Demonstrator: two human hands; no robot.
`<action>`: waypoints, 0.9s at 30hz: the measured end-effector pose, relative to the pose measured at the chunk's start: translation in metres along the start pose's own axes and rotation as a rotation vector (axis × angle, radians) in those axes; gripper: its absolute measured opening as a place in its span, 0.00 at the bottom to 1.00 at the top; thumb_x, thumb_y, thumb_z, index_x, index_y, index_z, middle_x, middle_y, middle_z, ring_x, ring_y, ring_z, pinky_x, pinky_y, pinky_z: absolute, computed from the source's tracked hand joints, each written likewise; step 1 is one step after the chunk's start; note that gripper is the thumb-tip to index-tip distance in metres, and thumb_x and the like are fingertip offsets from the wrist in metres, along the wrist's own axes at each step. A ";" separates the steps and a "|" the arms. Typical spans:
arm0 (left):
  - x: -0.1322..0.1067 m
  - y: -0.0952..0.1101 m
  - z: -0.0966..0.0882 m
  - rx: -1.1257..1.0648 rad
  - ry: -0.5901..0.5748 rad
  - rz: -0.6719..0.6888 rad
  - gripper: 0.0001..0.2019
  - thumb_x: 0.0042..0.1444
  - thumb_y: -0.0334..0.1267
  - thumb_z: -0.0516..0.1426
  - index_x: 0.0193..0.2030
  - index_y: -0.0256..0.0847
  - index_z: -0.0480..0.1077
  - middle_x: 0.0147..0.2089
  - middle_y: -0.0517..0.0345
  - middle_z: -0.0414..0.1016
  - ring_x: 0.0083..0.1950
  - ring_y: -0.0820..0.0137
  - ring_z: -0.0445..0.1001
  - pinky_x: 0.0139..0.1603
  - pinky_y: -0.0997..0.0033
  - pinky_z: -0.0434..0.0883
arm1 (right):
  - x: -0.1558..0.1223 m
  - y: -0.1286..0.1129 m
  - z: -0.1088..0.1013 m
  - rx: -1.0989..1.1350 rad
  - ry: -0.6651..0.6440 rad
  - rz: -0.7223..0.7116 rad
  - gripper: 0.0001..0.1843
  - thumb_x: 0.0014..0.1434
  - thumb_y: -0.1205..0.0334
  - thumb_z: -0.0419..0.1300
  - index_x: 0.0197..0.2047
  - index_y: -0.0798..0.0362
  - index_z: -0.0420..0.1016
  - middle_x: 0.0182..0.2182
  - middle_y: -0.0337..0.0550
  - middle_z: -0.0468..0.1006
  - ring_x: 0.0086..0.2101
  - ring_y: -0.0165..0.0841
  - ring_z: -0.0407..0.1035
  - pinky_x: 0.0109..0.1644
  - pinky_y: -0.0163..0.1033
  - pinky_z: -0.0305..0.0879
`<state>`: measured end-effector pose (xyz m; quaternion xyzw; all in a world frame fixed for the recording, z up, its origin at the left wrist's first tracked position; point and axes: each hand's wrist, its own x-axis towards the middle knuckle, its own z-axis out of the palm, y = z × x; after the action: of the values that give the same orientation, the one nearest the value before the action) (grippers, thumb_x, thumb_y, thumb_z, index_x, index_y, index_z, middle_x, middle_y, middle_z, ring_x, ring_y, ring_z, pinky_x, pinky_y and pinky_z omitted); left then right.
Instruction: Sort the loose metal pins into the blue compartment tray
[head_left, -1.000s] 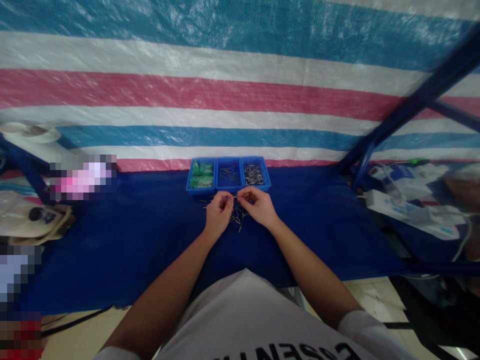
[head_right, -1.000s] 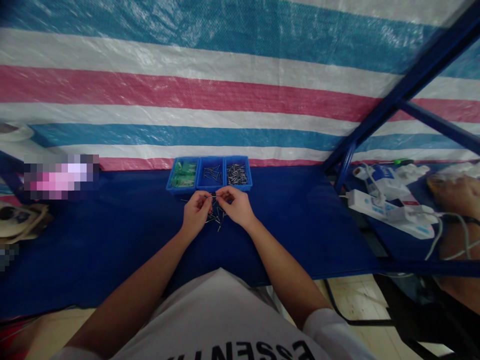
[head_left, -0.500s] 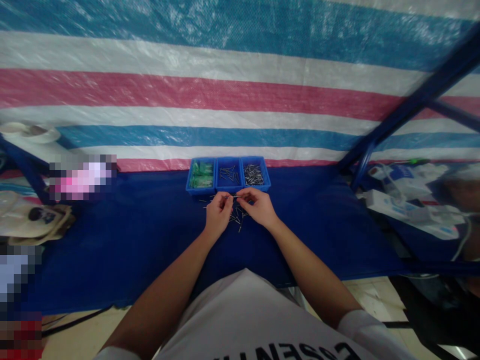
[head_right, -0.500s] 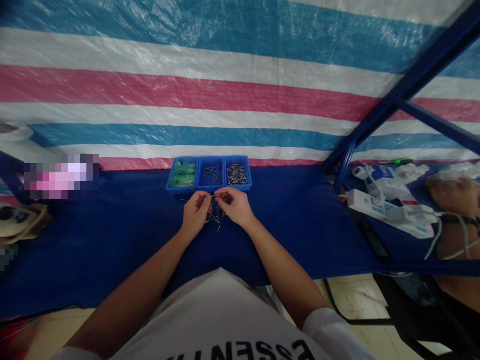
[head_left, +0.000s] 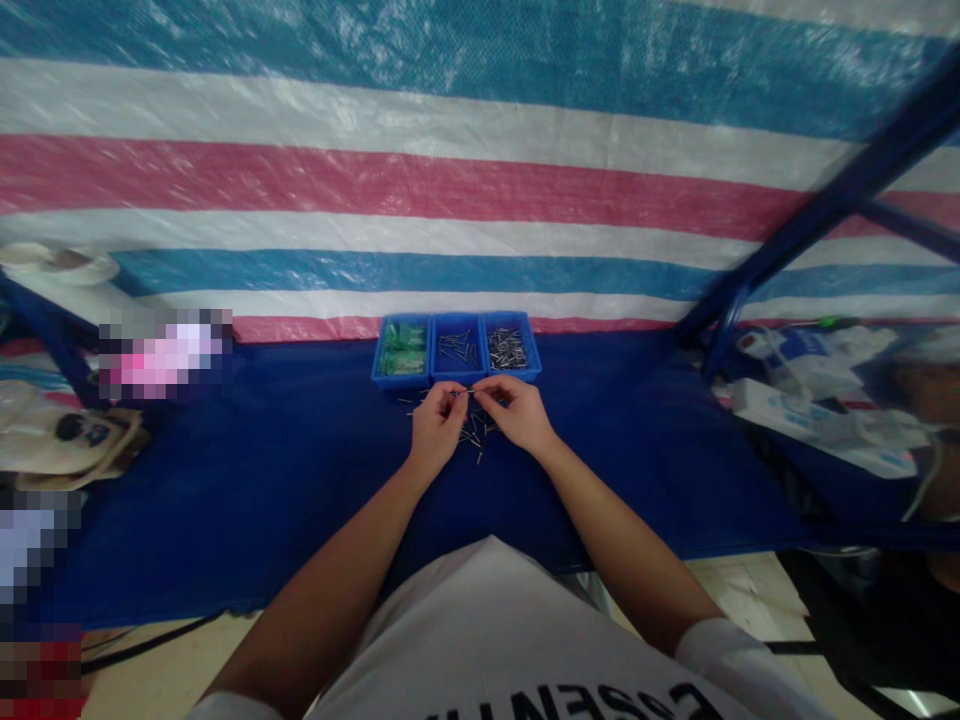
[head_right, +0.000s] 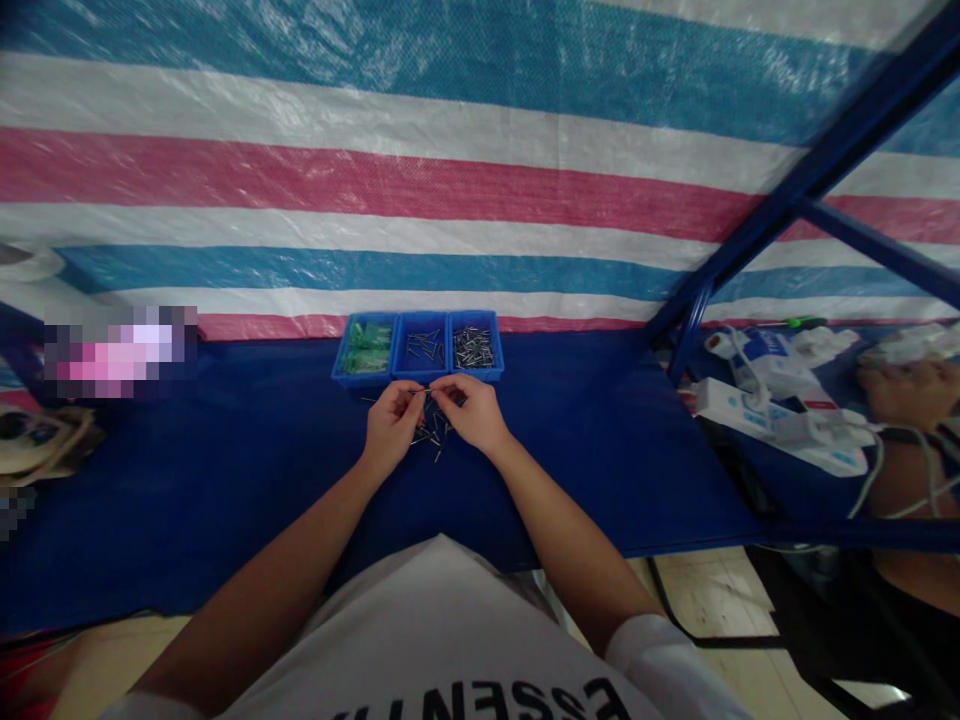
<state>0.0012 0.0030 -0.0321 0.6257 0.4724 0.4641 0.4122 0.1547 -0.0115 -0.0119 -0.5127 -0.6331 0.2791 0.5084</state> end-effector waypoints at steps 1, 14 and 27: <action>0.000 0.000 0.000 -0.002 0.000 -0.005 0.10 0.59 0.44 0.56 0.41 0.41 0.70 0.22 0.66 0.67 0.22 0.76 0.66 0.25 0.76 0.62 | 0.000 0.000 0.000 0.004 0.000 -0.002 0.06 0.57 0.61 0.61 0.38 0.53 0.79 0.34 0.44 0.81 0.30 0.30 0.74 0.36 0.36 0.72; 0.000 0.000 0.000 -0.019 -0.017 -0.017 0.13 0.60 0.48 0.54 0.39 0.41 0.70 0.22 0.65 0.68 0.22 0.75 0.67 0.26 0.75 0.63 | -0.001 -0.001 0.000 -0.058 -0.024 -0.032 0.08 0.59 0.60 0.60 0.39 0.52 0.79 0.34 0.44 0.80 0.31 0.32 0.73 0.37 0.38 0.71; -0.001 0.000 0.000 -0.011 -0.023 0.017 0.13 0.59 0.47 0.56 0.45 0.42 0.71 0.24 0.64 0.72 0.23 0.75 0.69 0.26 0.76 0.64 | -0.001 -0.007 -0.001 -0.076 -0.040 -0.047 0.09 0.61 0.59 0.58 0.37 0.53 0.78 0.32 0.44 0.79 0.31 0.32 0.73 0.36 0.36 0.69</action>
<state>0.0008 0.0025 -0.0324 0.6326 0.4598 0.4631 0.4170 0.1529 -0.0146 -0.0062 -0.5111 -0.6651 0.2529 0.4822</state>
